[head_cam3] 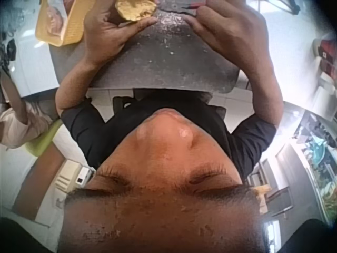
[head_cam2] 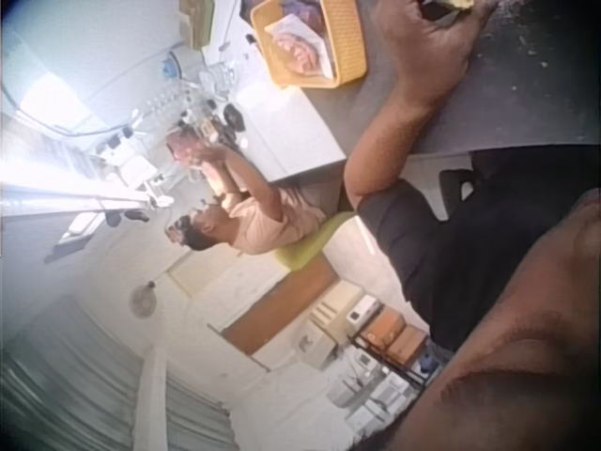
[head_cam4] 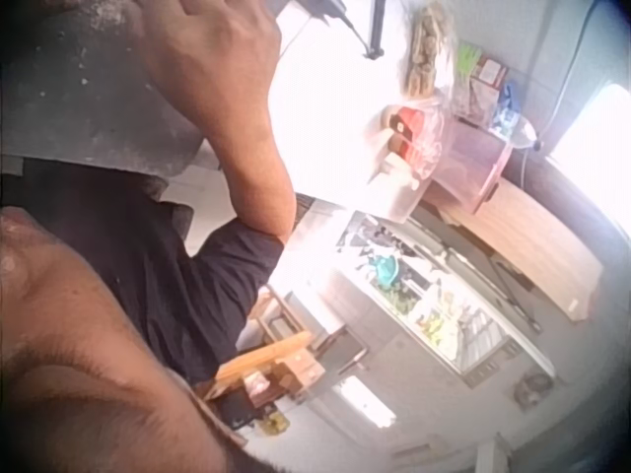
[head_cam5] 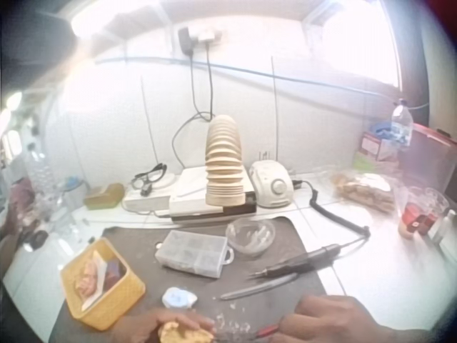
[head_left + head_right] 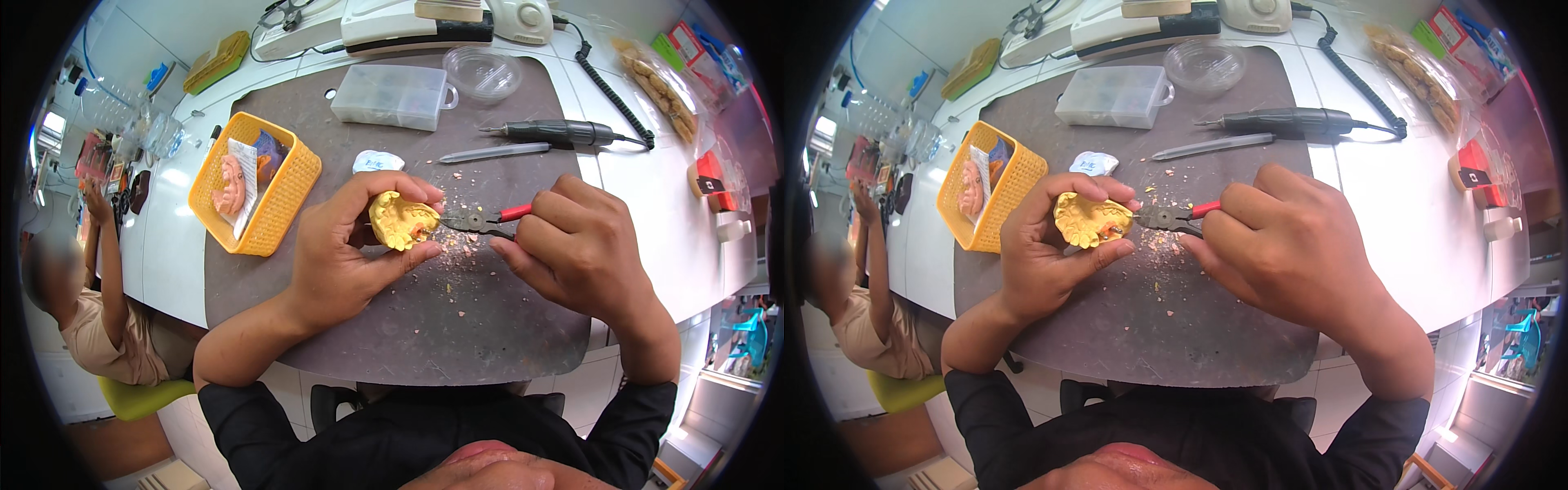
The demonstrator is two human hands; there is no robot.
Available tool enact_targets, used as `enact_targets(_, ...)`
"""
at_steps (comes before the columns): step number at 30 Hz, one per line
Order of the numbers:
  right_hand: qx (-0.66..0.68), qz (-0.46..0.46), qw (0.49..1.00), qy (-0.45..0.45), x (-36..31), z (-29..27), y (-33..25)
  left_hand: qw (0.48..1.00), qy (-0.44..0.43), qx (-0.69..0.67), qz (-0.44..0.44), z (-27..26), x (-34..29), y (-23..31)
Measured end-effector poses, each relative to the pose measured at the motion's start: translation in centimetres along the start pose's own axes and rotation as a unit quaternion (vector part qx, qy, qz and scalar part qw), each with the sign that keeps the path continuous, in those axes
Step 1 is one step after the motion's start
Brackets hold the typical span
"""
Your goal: The person uses pliers to trim excess material from a pink dental mold and then a yellow dental mold. They hold the molds in one hand and use the pliers in the other to carefully remove small pieces of material. Finally, they fit the two molds together to check the alignment.
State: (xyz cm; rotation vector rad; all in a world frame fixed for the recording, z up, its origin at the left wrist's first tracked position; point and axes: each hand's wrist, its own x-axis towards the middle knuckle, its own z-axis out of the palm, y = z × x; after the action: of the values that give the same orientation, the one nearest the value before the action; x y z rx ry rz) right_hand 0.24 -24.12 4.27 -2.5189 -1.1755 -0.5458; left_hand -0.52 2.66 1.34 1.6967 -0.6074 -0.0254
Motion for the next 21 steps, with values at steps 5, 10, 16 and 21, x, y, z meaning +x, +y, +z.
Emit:
enact_targets(5, -0.018, 0.004, 1.000, -0.005, 0.16, -0.22, 0.06, 1.000, 0.005, 0.000, 0.006, -0.07, 0.09, 0.00)
enact_targets(10, -0.031, 0.006, 0.999, -0.003, 0.04, 0.09, 0.12, 0.999, 0.002, 0.032, -0.004, -0.05, 0.07, 0.27)
enact_targets(16, -0.034, 0.011, 0.999, 0.001, 0.01, 0.27, -0.21, 0.997, 0.005, 0.069, 0.042, 0.02, -0.22, 0.08)
enact_targets(21, -0.010, 0.008, 1.000, 0.013, 0.04, 0.26, -0.29, 0.988, -0.009, 0.126, 0.091, -0.06, -0.13, 0.02)
